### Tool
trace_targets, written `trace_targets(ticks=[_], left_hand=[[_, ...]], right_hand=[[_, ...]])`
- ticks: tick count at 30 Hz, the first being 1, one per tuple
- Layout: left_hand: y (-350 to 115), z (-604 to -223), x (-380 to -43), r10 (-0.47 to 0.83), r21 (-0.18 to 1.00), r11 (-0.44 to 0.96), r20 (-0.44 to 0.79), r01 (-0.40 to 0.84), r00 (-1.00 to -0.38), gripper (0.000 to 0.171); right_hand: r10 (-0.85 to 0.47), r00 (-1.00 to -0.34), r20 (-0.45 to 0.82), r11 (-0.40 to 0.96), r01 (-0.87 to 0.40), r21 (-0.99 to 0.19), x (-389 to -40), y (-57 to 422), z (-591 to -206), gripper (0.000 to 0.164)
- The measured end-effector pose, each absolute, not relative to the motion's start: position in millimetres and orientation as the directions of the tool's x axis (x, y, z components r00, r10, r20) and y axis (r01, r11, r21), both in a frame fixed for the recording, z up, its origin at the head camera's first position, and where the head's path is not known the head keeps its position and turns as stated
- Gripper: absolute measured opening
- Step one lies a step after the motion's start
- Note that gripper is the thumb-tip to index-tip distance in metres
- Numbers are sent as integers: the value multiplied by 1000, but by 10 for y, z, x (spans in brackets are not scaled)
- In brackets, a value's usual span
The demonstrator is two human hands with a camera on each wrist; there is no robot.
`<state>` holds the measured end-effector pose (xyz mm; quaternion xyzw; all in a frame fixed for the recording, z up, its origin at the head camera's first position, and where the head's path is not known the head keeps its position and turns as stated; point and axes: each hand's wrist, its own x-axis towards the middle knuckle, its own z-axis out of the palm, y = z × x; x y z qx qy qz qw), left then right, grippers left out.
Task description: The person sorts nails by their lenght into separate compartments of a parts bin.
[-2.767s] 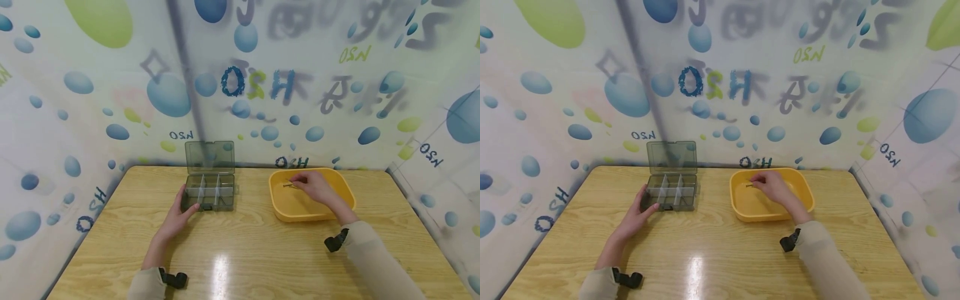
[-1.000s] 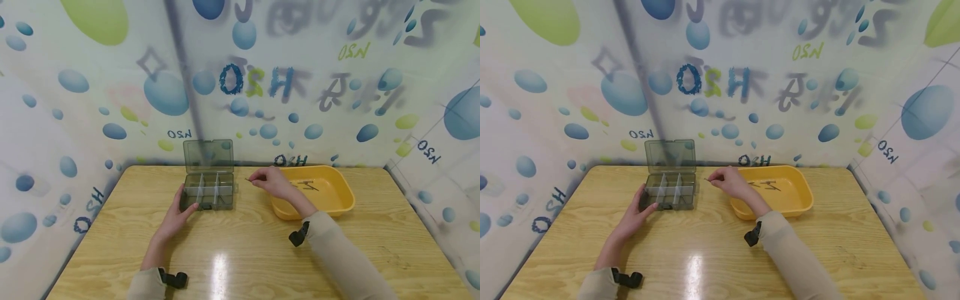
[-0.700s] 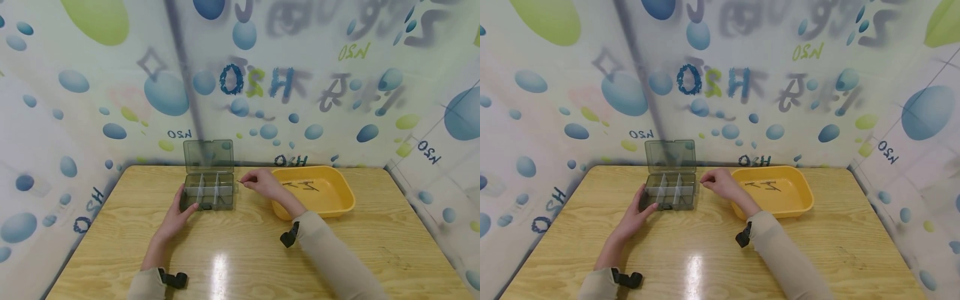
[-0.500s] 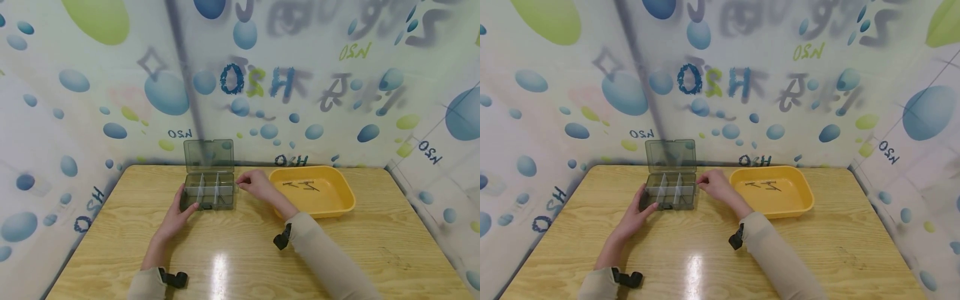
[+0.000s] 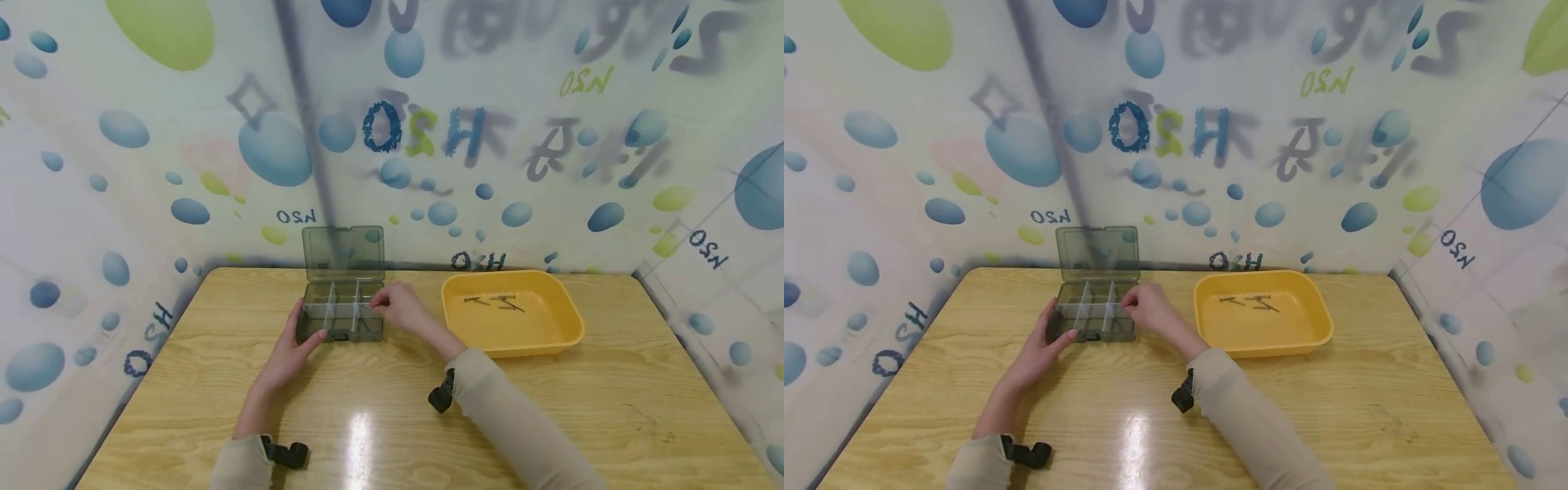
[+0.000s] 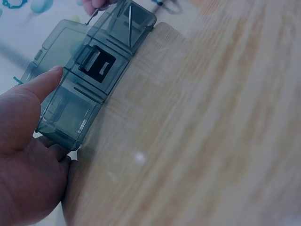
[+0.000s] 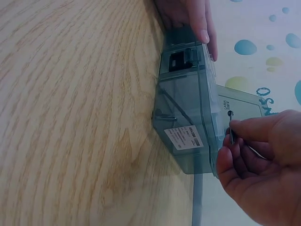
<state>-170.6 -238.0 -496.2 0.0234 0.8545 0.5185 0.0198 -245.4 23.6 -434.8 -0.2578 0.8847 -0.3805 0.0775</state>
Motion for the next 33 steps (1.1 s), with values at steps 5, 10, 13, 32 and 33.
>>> trace_targets(ticks=[5, 10, 13, 32, 33], left_hand=[[-2364, -4965, -1711, 61, 885, 465, -1, 28, -998, 87], [-2358, -4965, -1718, 63, 886, 463, 4, 33, -998, 87], [-2355, -4965, -1721, 62, 886, 463, 4, 32, -998, 87], [-2371, -4984, -1723, 60, 881, 472, -3, 26, -998, 87], [-2372, -4983, -1722, 60, 882, 471, -4, 25, -998, 87]], right_hand=[[-506, -861, 52, 574, -381, -725, -2451, 222, -4370, 13], [-509, -859, 60, 554, -380, -741, -2448, 230, -4386, 15], [-500, -864, 60, 545, -368, -754, -2441, 262, -4380, 15], [-515, -853, 91, 462, -365, -808, -2490, 800, -4204, 15], [-505, -858, 94, 456, -358, -815, -2493, 837, -4194, 15]])
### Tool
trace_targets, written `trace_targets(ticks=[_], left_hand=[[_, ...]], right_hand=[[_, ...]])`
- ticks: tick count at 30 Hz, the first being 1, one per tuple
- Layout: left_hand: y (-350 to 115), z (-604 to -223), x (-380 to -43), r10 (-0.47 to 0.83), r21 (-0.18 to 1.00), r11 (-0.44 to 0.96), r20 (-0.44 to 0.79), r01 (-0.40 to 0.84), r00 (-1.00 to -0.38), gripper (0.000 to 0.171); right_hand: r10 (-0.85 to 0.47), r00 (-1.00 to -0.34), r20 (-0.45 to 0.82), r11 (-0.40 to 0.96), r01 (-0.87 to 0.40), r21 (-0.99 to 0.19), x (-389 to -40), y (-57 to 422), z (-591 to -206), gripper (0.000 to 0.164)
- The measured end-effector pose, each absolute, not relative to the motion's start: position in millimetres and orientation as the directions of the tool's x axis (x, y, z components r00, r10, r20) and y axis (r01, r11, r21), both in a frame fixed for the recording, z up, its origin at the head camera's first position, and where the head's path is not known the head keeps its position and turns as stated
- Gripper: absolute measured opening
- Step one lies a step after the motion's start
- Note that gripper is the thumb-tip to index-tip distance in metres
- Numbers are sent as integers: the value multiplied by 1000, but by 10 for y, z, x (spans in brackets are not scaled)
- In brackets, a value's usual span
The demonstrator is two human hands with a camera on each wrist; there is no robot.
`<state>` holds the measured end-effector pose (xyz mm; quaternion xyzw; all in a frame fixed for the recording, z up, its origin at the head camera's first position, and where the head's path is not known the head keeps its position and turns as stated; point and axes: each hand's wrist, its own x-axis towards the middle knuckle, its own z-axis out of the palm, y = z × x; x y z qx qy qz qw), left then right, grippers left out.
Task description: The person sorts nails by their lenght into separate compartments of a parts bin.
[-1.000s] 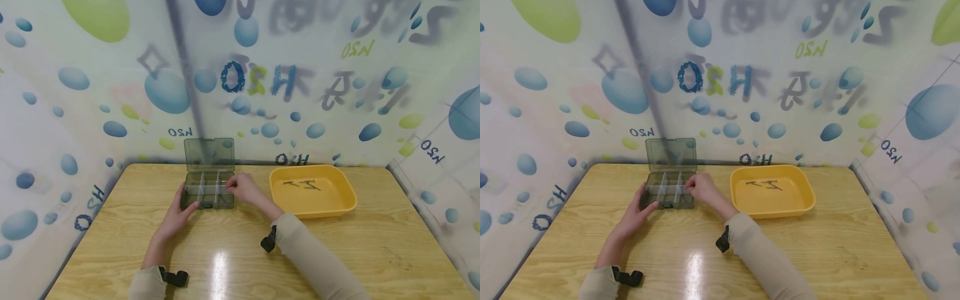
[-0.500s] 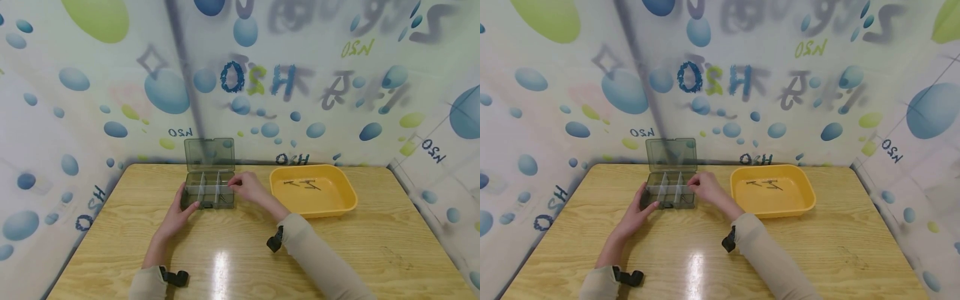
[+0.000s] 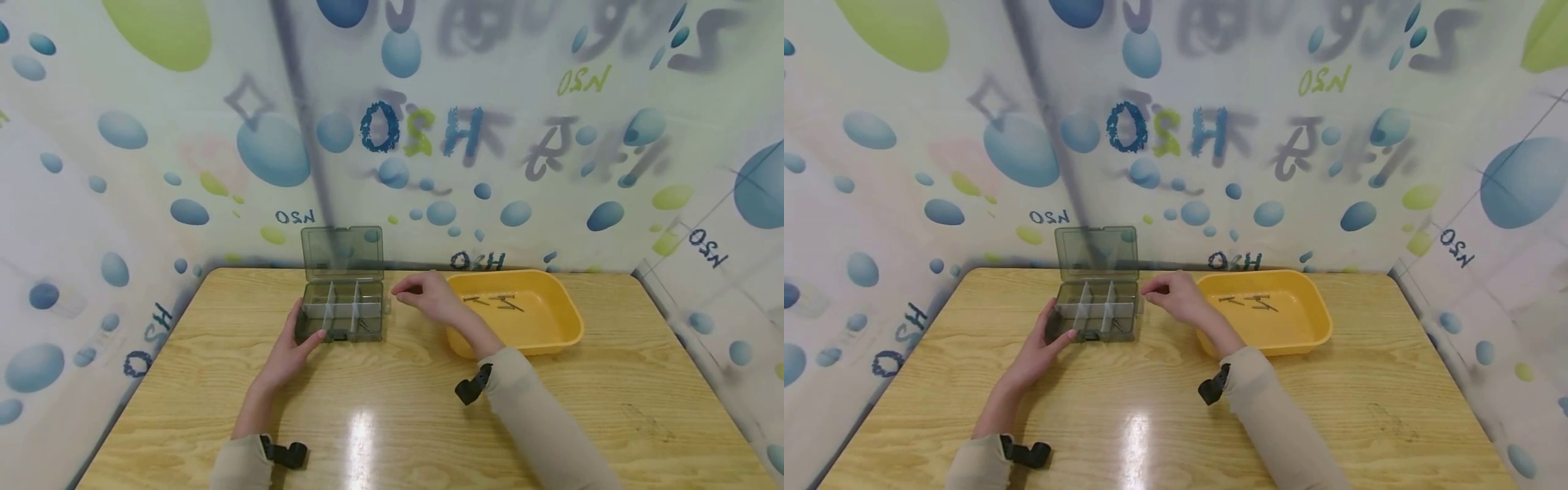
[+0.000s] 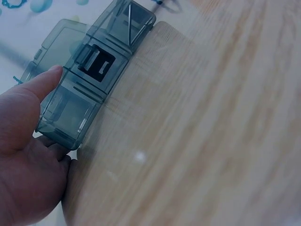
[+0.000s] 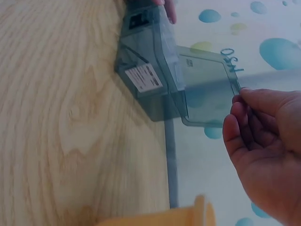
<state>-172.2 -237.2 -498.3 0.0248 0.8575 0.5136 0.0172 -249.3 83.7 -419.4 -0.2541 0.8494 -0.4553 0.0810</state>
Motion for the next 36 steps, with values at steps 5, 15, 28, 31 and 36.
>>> trace_targets(ticks=[5, 15, 28, 31, 36], left_hand=[[-2371, -4971, -1716, 64, 883, 470, -11, 20, -998, 87], [-2363, -4975, -1675, 62, 889, 458, -33, -1, -998, 90], [-2357, -4950, -1693, 58, 891, 455, -19, 9, -998, 89], [-2352, -4946, -1688, 58, 892, 452, -11, 16, -998, 89], [-2350, -4945, -1687, 54, 893, 449, -7, 18, -998, 88]], right_hand=[[-476, -875, 89, 432, -321, -842, -2495, 1019, -4165, 15], [-426, -904, 45, 502, -278, -819, -2475, 1385, -4241, 16], [-434, -899, 60, 539, -312, -782, -2493, 1740, -4408, 16], [-418, -908, 33, 559, -286, -778, -2492, 1817, -4430, 16], [-376, -927, 12, 602, -254, -757, -2518, 1966, -4449, 17]])
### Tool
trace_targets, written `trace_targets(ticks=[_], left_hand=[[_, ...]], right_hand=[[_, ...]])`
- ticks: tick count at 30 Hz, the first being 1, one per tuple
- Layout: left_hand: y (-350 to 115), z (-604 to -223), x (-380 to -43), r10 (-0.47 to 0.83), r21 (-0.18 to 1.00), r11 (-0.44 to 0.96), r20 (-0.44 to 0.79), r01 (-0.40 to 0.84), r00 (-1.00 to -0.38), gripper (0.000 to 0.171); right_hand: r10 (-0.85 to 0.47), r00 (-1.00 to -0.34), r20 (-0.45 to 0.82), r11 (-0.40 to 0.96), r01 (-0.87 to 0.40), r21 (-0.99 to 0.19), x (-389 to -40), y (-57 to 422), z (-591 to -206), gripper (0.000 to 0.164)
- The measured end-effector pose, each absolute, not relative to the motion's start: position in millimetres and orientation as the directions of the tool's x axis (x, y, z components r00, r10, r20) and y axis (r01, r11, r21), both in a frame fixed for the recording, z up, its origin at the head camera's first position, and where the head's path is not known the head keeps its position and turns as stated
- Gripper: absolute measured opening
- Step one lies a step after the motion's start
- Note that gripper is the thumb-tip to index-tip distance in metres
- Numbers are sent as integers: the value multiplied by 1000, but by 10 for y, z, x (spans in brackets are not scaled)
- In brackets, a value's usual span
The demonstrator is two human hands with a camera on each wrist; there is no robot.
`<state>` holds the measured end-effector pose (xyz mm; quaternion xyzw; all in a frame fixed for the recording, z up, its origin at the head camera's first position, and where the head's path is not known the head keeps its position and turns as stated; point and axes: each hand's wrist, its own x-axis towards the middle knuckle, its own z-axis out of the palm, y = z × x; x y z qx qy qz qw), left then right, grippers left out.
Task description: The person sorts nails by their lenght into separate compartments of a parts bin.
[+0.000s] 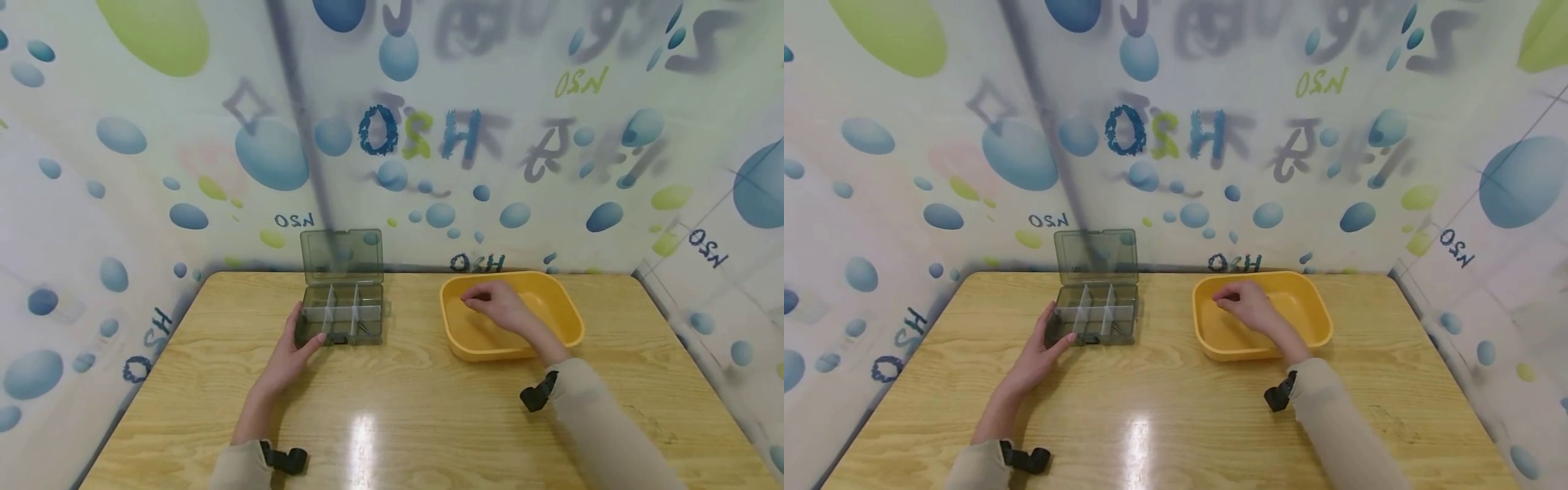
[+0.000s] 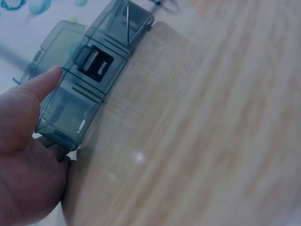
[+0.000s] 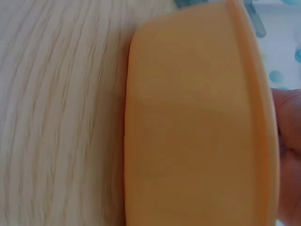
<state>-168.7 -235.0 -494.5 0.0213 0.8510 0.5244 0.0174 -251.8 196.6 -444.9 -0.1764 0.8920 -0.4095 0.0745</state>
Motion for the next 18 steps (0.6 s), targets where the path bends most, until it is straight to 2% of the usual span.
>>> trace_targets(ticks=[10, 18], left_hand=[[-2351, -4950, -1687, 56, 887, 462, -4, 22, -998, 87], [-2354, -4969, -1704, 55, 885, 465, 3, 28, -998, 87]], right_hand=[[-302, -953, -11, 673, -205, -710, -2596, 2264, -4531, 19], [-214, -976, -25, 664, -127, -737, -2640, 2415, -4601, 24]])
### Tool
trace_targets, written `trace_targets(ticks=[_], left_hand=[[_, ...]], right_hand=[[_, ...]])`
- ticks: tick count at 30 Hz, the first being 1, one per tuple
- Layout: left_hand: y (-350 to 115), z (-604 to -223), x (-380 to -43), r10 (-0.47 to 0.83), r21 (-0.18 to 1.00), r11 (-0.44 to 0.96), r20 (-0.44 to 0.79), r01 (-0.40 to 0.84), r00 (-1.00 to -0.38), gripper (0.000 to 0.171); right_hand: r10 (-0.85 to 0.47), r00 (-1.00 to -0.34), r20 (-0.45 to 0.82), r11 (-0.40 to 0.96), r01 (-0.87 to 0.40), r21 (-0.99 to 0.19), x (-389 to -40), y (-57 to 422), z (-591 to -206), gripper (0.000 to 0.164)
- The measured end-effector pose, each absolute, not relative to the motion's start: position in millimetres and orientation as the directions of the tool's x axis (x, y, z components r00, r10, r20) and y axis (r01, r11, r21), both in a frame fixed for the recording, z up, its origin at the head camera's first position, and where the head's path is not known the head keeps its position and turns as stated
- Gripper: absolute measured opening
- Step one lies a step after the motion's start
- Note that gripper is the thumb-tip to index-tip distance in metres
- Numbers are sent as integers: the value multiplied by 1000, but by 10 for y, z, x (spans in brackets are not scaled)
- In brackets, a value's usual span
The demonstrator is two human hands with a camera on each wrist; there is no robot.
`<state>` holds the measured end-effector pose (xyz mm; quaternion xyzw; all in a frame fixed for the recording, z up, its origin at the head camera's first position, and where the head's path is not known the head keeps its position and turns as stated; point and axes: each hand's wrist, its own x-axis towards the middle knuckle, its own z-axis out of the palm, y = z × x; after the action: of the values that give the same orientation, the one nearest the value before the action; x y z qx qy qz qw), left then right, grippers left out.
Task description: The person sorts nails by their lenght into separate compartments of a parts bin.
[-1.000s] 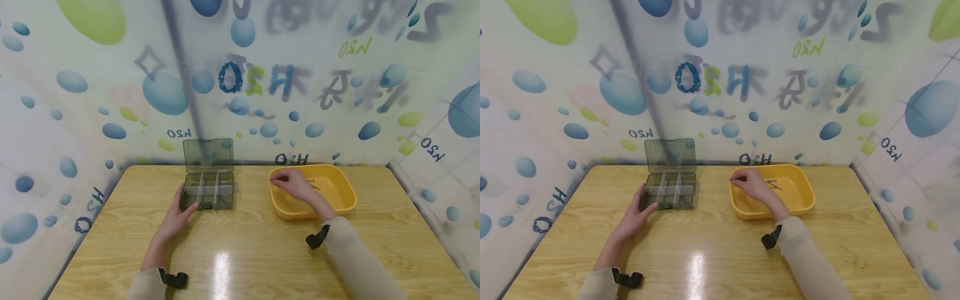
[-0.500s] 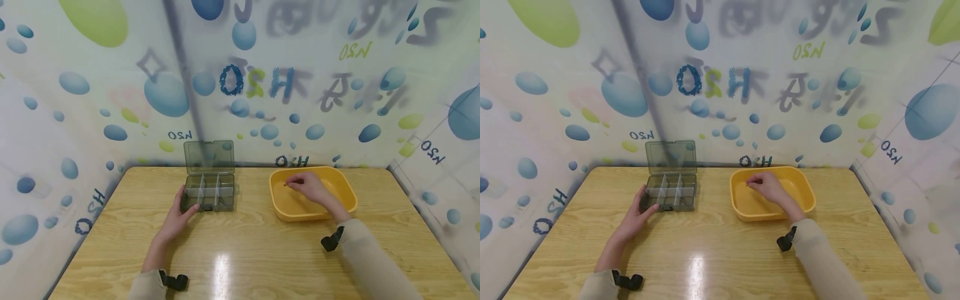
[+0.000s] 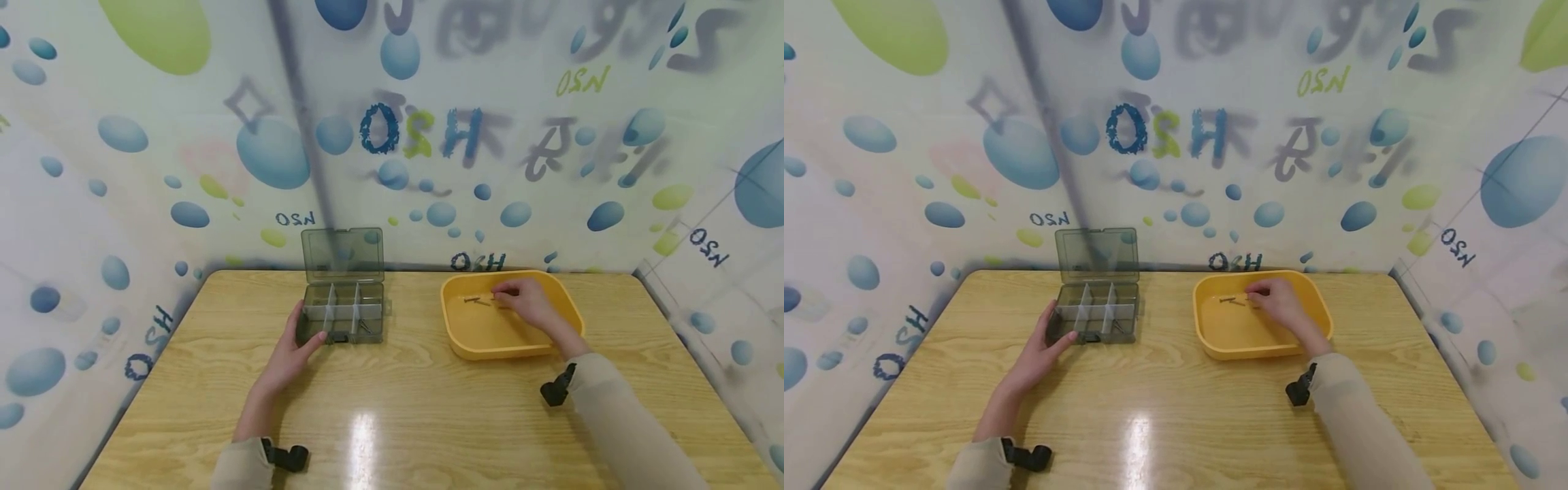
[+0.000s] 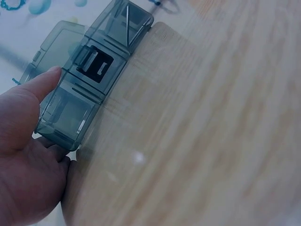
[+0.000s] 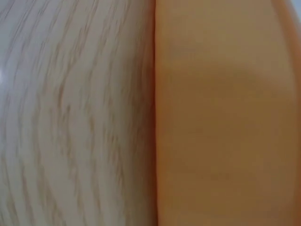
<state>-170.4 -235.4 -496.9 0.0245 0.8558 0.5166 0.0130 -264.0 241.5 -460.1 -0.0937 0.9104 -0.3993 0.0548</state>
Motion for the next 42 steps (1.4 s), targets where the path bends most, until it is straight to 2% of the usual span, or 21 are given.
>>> trace_targets(ticks=[12, 24, 30, 42], left_hand=[[-2350, -4958, -1699, 53, 884, 467, -8, 17, -999, 86], [-2343, -4937, -1693, 58, 890, 456, -7, 20, -998, 87], [-2354, -4929, -1696, 59, 898, 440, -15, 12, -998, 89], [-2352, -4926, -1694, 59, 898, 441, -22, 6, -998, 89]], right_hand=[[-191, -980, 56, 714, -178, -677, -2646, 2606, -4615, 24], [-110, -994, 11, 785, -94, -613, -2678, 2670, -4607, 24], [-147, -989, -26, 807, -104, -581, -2686, 2723, -4616, 16], [-188, -978, -91, 810, -102, -578, -2687, 2748, -4629, 18]])
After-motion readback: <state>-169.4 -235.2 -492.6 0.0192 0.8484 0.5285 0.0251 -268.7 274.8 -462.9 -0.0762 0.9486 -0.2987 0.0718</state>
